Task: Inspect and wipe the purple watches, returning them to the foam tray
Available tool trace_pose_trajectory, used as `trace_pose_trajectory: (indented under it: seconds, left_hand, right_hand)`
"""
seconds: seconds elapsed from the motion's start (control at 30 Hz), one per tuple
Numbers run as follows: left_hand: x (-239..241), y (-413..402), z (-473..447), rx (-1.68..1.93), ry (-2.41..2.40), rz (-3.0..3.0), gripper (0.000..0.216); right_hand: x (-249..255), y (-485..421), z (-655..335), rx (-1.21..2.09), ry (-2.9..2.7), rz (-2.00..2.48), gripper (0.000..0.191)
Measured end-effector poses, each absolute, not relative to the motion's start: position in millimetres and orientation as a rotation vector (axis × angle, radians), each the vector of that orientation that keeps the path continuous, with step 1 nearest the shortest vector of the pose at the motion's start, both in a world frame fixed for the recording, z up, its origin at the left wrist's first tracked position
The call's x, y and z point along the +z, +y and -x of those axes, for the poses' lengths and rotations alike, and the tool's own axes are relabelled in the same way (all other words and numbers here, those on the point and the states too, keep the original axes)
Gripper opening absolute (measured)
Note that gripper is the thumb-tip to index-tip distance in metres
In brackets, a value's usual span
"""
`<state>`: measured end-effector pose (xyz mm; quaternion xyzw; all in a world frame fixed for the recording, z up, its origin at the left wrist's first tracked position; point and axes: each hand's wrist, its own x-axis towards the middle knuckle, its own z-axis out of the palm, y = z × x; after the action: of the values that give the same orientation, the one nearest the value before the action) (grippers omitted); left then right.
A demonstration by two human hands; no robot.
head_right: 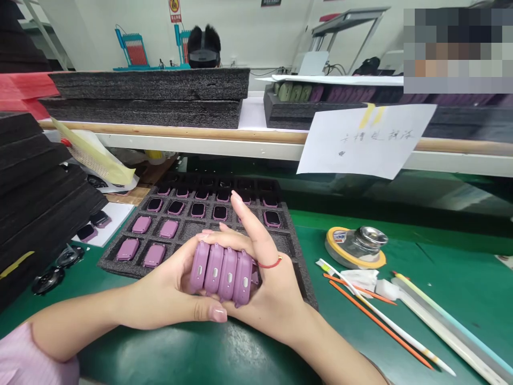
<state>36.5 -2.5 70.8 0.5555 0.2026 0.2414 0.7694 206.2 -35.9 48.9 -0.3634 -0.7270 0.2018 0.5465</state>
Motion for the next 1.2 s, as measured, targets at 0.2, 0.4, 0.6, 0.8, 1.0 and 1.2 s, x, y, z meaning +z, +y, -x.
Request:
trace_pose_trajectory:
  seconds: [0.2,0.4,0.6,0.8,1.0,1.2]
  left_hand:
    - [68.5,-3.7,-35.2,0.527,0.44,-1.194,0.07]
    - [65.7,1.8,-27.0,0.514,0.263,-1.168,0.05]
    - [65.8,8.7,-23.8,0.402,0.236,-1.14,0.058]
    - [62.3,6.7,-27.4,0.401,0.249,-1.1,0.063]
    - [60.9,7.3,-26.5,0.402,0.268,-1.096,0.067]
    - [63.1,8.7,-26.0,0.457,0.304,-1.101,0.043]
  right_hand:
    - [48.7,-35.6,-206.8,0.484,-1.72,0.857,0.1]
    - [47.8,-33.3,-210.3,0.474,-1.757,0.821,0.105]
    - [52.1,-35.6,-214.4,0.521,-1.768,0.873,0.102]
    - [50.2,-35.2,-215.5,0.536,-1.755,0.87,0.107]
    - [49.1,-33.6,-213.2,0.508,-1.741,0.857,0.109]
    - [53.4,-35.3,-212.0,0.431,-1.807,0.878,0.106]
